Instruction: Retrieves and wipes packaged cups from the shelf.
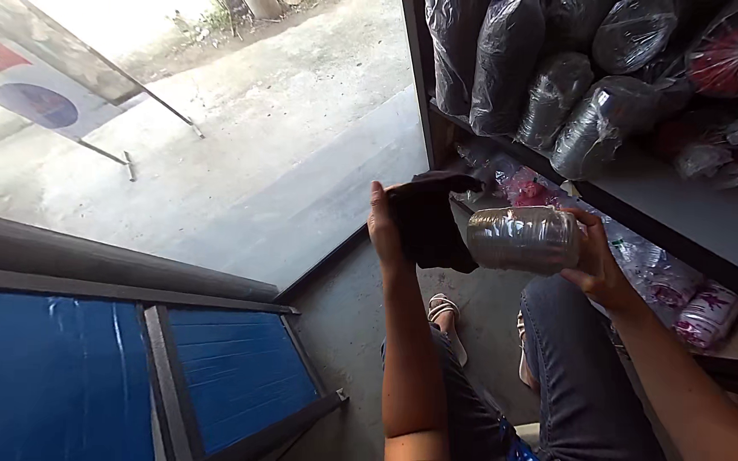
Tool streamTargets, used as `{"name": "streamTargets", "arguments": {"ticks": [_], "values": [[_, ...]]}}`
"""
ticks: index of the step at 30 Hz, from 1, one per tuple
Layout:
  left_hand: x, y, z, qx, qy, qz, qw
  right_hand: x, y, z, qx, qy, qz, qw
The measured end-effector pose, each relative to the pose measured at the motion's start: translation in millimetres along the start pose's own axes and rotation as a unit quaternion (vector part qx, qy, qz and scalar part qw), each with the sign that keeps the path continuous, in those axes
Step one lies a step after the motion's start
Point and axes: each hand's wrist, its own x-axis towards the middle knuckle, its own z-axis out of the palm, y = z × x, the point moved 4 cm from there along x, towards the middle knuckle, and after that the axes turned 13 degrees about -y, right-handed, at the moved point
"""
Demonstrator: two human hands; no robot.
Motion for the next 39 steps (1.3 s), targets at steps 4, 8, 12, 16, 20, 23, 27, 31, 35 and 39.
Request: {"name": "streamTargets", "arguments": {"ticks": [4, 8, 12, 16, 20, 23, 27, 31, 35, 39], "values": [[-8.0, 9.0, 40.6, 0.126, -0.197, 0.083, 0.969, 5.3, 2.1, 13.2, 0.006, 0.03, -0.024, 0.999], [-26.3, 2.3, 90.4, 0.471, -0.178, 0.223, 0.834, 14.4, 5.2, 21.5, -0.031, -0.012, -0.046, 0.998], [-14.2, -10.4, 69.3, 0.421, -0.083, 0.144, 0.892, 11.0, 10.5, 24.2, -0.055, -0.068, -0.043, 0.995], [1.9, -14.4, 24.5, 0.106, -0.025, -0.025, 0.994, 12.5, 11.8, 10.3, 0.011, -0.039, -0.032, 0.999], [10.6, -44.0, 3.1, -0.134, -0.024, -0.091, 0.987, 10.7, 10.6, 19.1, 0.246, 0.075, 0.002, 0.966], [4.0, -53.1, 43.3, -0.213, -0.095, -0.137, 0.963, 18.1, 16.3, 44.8, 0.293, 0.116, -0.001, 0.949], [0.0, -64.7, 56.9, -0.276, -0.08, -0.146, 0.947, 18.5, 15.8, 37.5, 0.137, 0.107, 0.021, 0.985], [7.3, -65.3, 40.2, -0.23, -0.078, -0.118, 0.963, 12.6, 9.5, 24.5, 0.142, -0.031, 0.07, 0.987], [6.9, -61.2, 40.7, -0.205, -0.05, -0.119, 0.97, 10.3, 3.4, 24.8, 0.192, -0.067, 0.091, 0.975], [5.2, -38.0, 36.8, -0.143, -0.002, -0.025, 0.989, 7.4, 13.5, 18.6, 0.288, -0.032, 0.117, 0.95]]}}
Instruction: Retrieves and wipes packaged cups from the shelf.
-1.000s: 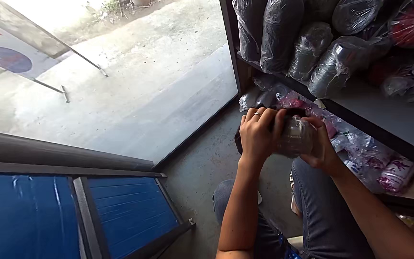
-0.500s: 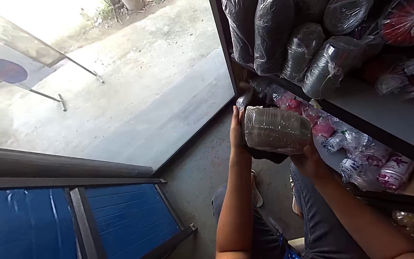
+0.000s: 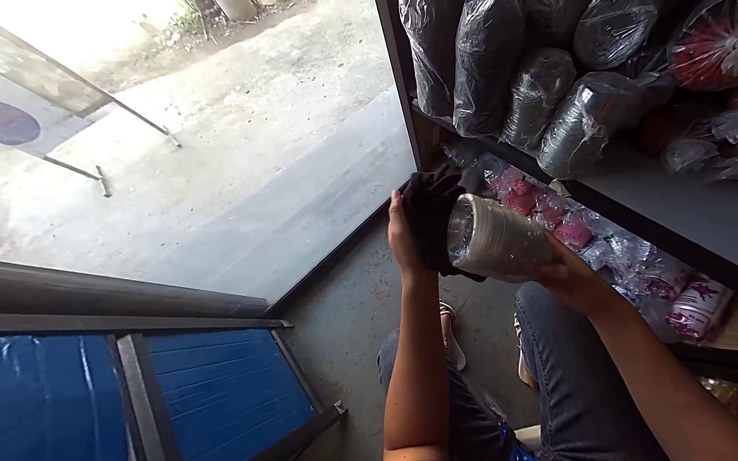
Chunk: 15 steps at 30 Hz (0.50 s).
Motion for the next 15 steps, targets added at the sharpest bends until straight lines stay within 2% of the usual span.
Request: {"name": "streamTargets", "arguments": {"ticks": [3, 6, 8, 10, 12, 13, 15], "values": [[-4.9, 17.1, -0.2, 0.143, -0.023, 0.114, 0.983, 0.3, 6.5, -6.5, 0.065, 0.034, 0.007, 0.997], [-14.2, 15.8, 24.8, 0.342, -0.17, 0.219, 0.898, 4.4, 11.8, -8.0, 0.065, 0.027, 0.019, 0.997], [-14.7, 14.5, 33.1, 0.423, -0.23, 0.24, 0.843, 0.4, 14.8, -13.3, 0.065, 0.012, 0.023, 0.998], [-14.9, 15.3, 33.5, 0.455, -0.263, 0.242, 0.816, -6.1, 18.5, -18.6, 0.081, -0.024, 0.025, 0.996], [-17.2, 14.1, 34.4, 0.445, -0.282, 0.245, 0.814, -12.1, 25.2, -25.1, 0.108, -0.057, 0.02, 0.992], [-17.4, 13.3, 33.9, 0.414, -0.284, 0.245, 0.829, -13.7, 29.3, -28.8, 0.117, -0.061, 0.021, 0.991], [-15.6, 12.9, 27.1, 0.295, -0.262, 0.221, 0.892, -15.2, 35.6, -32.7, 0.14, -0.039, 0.031, 0.989]]}}
